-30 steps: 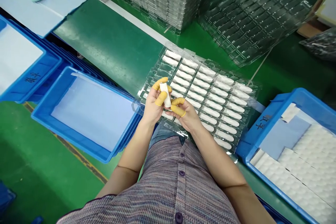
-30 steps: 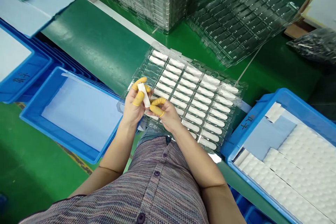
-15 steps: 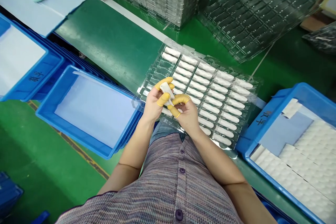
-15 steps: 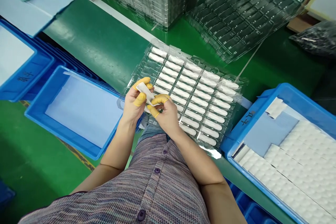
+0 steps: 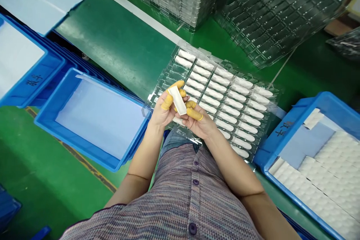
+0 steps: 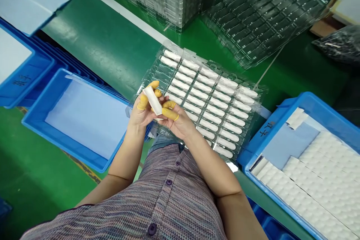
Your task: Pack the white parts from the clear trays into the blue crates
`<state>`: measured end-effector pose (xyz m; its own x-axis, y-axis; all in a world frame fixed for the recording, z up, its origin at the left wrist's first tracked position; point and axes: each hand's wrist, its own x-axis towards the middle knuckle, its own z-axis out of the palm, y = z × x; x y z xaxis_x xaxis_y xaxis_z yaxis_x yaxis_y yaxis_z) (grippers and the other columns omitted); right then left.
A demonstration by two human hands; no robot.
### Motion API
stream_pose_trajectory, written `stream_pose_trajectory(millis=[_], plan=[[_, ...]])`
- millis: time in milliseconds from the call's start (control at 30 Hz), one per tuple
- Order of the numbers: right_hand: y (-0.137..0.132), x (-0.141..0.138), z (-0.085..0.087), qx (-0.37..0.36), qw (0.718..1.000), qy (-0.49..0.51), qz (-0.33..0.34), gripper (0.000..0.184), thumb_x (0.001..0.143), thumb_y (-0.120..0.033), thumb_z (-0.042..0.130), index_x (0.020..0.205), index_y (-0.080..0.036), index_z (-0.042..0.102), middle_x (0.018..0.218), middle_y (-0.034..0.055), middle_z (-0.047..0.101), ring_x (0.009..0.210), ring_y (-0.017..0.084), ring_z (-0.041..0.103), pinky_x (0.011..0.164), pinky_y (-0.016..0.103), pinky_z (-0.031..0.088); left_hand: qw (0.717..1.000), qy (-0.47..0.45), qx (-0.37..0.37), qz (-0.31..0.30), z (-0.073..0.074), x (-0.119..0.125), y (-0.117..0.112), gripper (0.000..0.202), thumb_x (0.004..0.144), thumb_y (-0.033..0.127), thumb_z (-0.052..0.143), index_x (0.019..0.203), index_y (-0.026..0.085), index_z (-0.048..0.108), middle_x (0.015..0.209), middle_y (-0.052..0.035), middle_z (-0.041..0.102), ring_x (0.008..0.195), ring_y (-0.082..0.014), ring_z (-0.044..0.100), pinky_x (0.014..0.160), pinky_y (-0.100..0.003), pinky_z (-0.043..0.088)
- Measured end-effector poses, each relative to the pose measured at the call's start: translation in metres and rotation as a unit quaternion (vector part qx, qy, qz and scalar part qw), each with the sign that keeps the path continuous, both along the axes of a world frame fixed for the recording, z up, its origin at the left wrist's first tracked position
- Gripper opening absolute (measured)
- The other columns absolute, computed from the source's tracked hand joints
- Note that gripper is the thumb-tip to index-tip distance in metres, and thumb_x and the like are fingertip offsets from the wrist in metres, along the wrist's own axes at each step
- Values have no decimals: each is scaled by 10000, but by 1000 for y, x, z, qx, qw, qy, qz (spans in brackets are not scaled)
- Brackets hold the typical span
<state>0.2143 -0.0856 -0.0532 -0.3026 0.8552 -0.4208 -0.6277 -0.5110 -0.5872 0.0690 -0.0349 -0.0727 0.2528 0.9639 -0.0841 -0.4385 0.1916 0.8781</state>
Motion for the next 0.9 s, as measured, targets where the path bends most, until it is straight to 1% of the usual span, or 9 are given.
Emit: stream_pose_trajectory(millis=[67,133,200,233,300,367,433,700,900], plan=[[23,12,-7,45,993,-95,-42,508,632,-450,957,903,-253,575,892,-25,713,851,160,738,615,205,567,976,196,90,30,-5,1,1,666,958,711,518,1368,211,678,1274,-144,736,1263,-317,666,1126,-521,508],[55,28,-12,111,953,-261,-109,410,682,-374,888,910,-251,570,930,-11,692,912,181,708,688,252,566,879,442,178,29,-9,5,2,571,1016,560,500,1436,198,635,1527,-174,596,1505,-364,457,1257,-617,315],[91,40,-13,171,862,-460,-130,264,732,-267,775,926,-237,598,959,6,683,946,199,670,818,323,558,753,623,211,-11,-13,9,2,578,1001,422,569,1525,180,554,1646,-190,459,1589,-383,315,1288,-665,187],[108,44,-13,194,806,-548,-114,221,743,-224,725,937,-228,619,966,15,686,950,211,657,871,355,543,706,674,213,-33,-14,11,2,617,994,387,582,1566,169,503,1668,-198,419,1593,-385,306,1287,-668,184],[136,44,-12,225,703,-672,-50,215,756,-165,664,966,-211,657,983,37,701,974,244,645,928,397,509,655,721,217,-64,-17,14,3,679,993,375,584,1613,148,427,1674,-210,403,1572,-377,352,1280,-637,243],[156,36,-11,248,633,-733,12,240,769,-130,643,996,-199,678,1019,65,718,1032,278,638,941,405,486,639,732,224,-73,-18,14,3,699,997,398,575,1624,141,405,1668,-207,416,1556,-370,381,1269,-607,293],[166,28,-12,263,594,-758,54,258,777,-111,639,1018,-192,684,1053,85,727,1085,298,627,937,395,471,636,733,228,-76,-19,12,3,698,997,406,568,1621,137,409,1658,-207,431,1541,-377,401,1260,-607,309],[163,30,-8,285,569,-764,108,309,802,-142,655,1106,-198,676,1139,85,740,1090,285,646,892,357,473,633,732,240,-67,-23,9,6,684,994,404,529,1602,109,419,1635,-227,456,1514,-398,425,1240,-619,325],[170,8,-9,308,524,-778,159,303,911,-122,562,1161,-220,703,1231,94,765,1143,275,680,895,362,503,635,725,252,-85,-11,7,6,708,980,435,484,1569,46,424,1571,-294,493,1435,-430,500,1175,-614,394]])
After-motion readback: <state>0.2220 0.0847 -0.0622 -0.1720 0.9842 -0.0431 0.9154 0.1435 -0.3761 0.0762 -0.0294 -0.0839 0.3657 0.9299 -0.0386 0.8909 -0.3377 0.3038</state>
